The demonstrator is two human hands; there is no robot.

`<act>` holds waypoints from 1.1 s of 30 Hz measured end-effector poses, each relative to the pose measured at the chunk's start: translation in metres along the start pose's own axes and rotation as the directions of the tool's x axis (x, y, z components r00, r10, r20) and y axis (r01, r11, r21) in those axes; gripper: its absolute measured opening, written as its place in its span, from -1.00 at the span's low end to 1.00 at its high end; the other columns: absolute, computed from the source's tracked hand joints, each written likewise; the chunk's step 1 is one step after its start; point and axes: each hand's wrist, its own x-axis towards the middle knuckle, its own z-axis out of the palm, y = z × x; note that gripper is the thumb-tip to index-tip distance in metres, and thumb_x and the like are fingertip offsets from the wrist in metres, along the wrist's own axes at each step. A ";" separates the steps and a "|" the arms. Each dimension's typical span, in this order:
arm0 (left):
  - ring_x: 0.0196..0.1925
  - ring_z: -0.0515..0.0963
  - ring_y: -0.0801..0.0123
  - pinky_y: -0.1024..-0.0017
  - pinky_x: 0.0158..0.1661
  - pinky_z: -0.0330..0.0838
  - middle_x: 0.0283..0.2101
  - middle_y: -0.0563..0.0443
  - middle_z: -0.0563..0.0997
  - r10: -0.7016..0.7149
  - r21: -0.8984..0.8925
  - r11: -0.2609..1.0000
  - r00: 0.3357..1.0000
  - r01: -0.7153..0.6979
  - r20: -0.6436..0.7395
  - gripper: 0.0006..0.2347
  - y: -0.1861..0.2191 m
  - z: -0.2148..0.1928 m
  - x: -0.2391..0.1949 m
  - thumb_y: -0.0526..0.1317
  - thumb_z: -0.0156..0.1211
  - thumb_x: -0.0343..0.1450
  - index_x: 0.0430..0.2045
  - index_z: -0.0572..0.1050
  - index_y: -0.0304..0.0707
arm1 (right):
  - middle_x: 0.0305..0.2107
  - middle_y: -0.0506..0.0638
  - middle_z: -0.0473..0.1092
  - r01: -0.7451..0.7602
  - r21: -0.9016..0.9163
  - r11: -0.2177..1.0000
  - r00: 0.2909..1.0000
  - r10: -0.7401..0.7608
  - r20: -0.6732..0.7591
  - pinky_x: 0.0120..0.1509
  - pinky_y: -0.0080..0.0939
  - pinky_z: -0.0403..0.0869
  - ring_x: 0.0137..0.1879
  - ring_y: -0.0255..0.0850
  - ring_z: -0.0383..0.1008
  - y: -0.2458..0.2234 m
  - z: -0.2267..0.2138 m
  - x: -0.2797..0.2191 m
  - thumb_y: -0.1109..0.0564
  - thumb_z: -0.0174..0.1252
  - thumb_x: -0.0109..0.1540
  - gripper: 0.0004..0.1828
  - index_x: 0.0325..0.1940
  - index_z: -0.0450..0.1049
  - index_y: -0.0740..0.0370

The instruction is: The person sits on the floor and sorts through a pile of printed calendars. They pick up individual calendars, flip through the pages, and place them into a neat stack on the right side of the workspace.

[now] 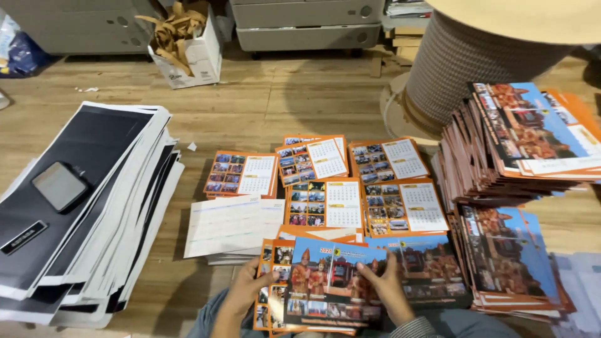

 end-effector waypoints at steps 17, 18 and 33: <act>-0.09 0.52 0.32 0.44 -0.06 0.35 -0.14 -0.17 0.62 0.291 0.078 0.956 0.943 -0.281 -0.163 -0.68 -0.022 0.025 0.025 -0.37 0.12 0.29 -0.06 0.44 -0.39 | -0.35 -0.01 0.40 0.478 0.191 0.857 0.878 -0.458 -0.142 -0.07 -0.28 0.36 -0.20 -0.28 0.39 0.009 -0.012 0.003 0.15 0.32 0.02 -0.66 -0.16 0.42 0.24; -0.06 0.50 0.36 0.47 -0.02 0.32 -0.11 -0.15 0.59 0.359 0.109 0.932 0.925 -0.347 -0.122 -0.68 -0.028 0.017 0.034 -0.37 0.12 0.29 -0.06 0.40 -0.42 | -0.58 -0.09 0.31 0.366 0.123 0.922 0.927 -0.351 -0.130 -0.31 -0.34 0.33 -0.43 -0.34 0.32 0.012 -0.012 0.003 0.10 0.36 0.03 -0.74 -0.32 0.44 0.19; -0.16 0.54 0.11 0.41 -0.70 0.42 -0.03 -0.07 0.53 0.131 0.124 0.988 0.900 -0.086 -0.415 -0.78 0.043 0.116 -0.040 -0.44 0.05 0.34 -0.17 0.43 -0.23 | -0.36 -0.05 0.40 0.517 0.101 0.850 0.853 -0.522 0.024 -0.15 -0.30 0.37 -0.22 -0.22 0.41 0.001 0.000 -0.004 0.33 0.03 0.11 -0.83 -0.27 0.39 0.14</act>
